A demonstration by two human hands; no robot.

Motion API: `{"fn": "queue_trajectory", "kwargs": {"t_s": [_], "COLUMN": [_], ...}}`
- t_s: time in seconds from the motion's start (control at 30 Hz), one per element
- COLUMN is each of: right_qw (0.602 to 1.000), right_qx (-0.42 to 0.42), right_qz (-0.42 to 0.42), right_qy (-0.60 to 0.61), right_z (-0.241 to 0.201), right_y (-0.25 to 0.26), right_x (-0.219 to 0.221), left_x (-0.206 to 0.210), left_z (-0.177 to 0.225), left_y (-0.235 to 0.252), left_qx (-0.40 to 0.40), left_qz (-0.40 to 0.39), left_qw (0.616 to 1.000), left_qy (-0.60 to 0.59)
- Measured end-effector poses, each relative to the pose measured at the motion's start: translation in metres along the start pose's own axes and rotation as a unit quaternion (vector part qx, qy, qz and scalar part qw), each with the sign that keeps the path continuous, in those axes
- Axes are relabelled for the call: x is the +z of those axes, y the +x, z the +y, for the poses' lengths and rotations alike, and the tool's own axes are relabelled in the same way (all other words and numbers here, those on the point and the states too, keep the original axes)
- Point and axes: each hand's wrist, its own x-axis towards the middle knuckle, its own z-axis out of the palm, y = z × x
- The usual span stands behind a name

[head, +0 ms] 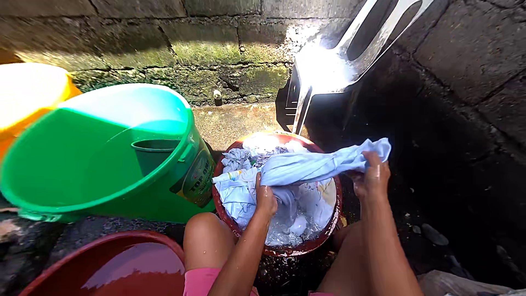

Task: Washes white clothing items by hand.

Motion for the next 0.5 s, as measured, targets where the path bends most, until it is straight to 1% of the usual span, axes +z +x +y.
{"fn": "queue_trajectory", "kwargs": {"t_s": [0.03, 0.07, 0.1, 0.13, 0.17, 0.2, 0.23, 0.27, 0.3, 0.33, 0.37, 0.4, 0.43, 0.47, 0.5], "right_qw": [0.998, 0.992, 0.981, 0.963, 0.940, 0.915, 0.889, 0.870, 0.868, 0.882, 0.900, 0.920, 0.938, 0.951, 0.962], "right_qx": [0.048, 0.107, 0.176, 0.253, 0.324, 0.376, 0.398, 0.393, 0.359, 0.308, 0.255, 0.217, 0.192, 0.175, 0.160], "right_qz": [0.029, 0.032, -0.002, -0.058, -0.108, -0.136, -0.164, -0.178, -0.177, -0.161, -0.142, -0.115, -0.087, -0.074, -0.071], "right_qy": [-0.038, -0.065, -0.080, -0.068, -0.017, 0.061, 0.155, 0.241, 0.294, 0.318, 0.323, 0.306, 0.276, 0.245, 0.211], "right_z": [0.036, 0.070, 0.095, 0.111, 0.121, 0.126, 0.130, 0.131, 0.130, 0.126, 0.120, 0.112, 0.103, 0.098, 0.096], "right_y": [0.010, 0.010, 0.000, -0.014, -0.028, -0.038, -0.041, -0.040, -0.035, -0.030, -0.024, -0.019, -0.016, -0.016, -0.018], "right_x": [-0.007, -0.010, -0.008, -0.003, 0.003, 0.009, 0.011, 0.012, 0.013, 0.014, 0.015, 0.016, 0.019, 0.023, 0.027], "left_x": [0.009, 0.019, 0.030, 0.039, 0.046, 0.047, 0.044, 0.036, 0.024, 0.007, -0.013, -0.035, -0.054, -0.069, -0.079], "left_z": [0.010, 0.018, 0.023, 0.026, 0.026, 0.022, 0.014, 0.005, -0.005, -0.016, -0.024, -0.028, -0.028, -0.026, -0.023], "left_y": [-0.005, -0.012, -0.018, -0.022, -0.025, -0.026, -0.026, -0.022, -0.017, -0.011, -0.004, 0.004, 0.010, 0.015, 0.016], "left_qx": [-0.013, -0.026, -0.044, -0.065, -0.088, -0.113, -0.136, -0.155, -0.173, -0.192, -0.212, -0.231, -0.248, -0.264, -0.287], "left_qz": [-0.012, -0.024, -0.033, -0.041, -0.045, -0.048, -0.054, -0.063, -0.073, -0.081, -0.089, -0.096, -0.106, -0.118, -0.129], "left_qw": [0.999, 0.996, 0.991, 0.985, 0.976, 0.965, 0.952, 0.941, 0.936, 0.940, 0.950, 0.962, 0.963, 0.949, 0.932], "left_qy": [-0.047, -0.087, -0.121, -0.157, -0.195, -0.232, -0.267, -0.293, -0.299, -0.272, -0.210, -0.108, 0.018, 0.129, 0.179]}}
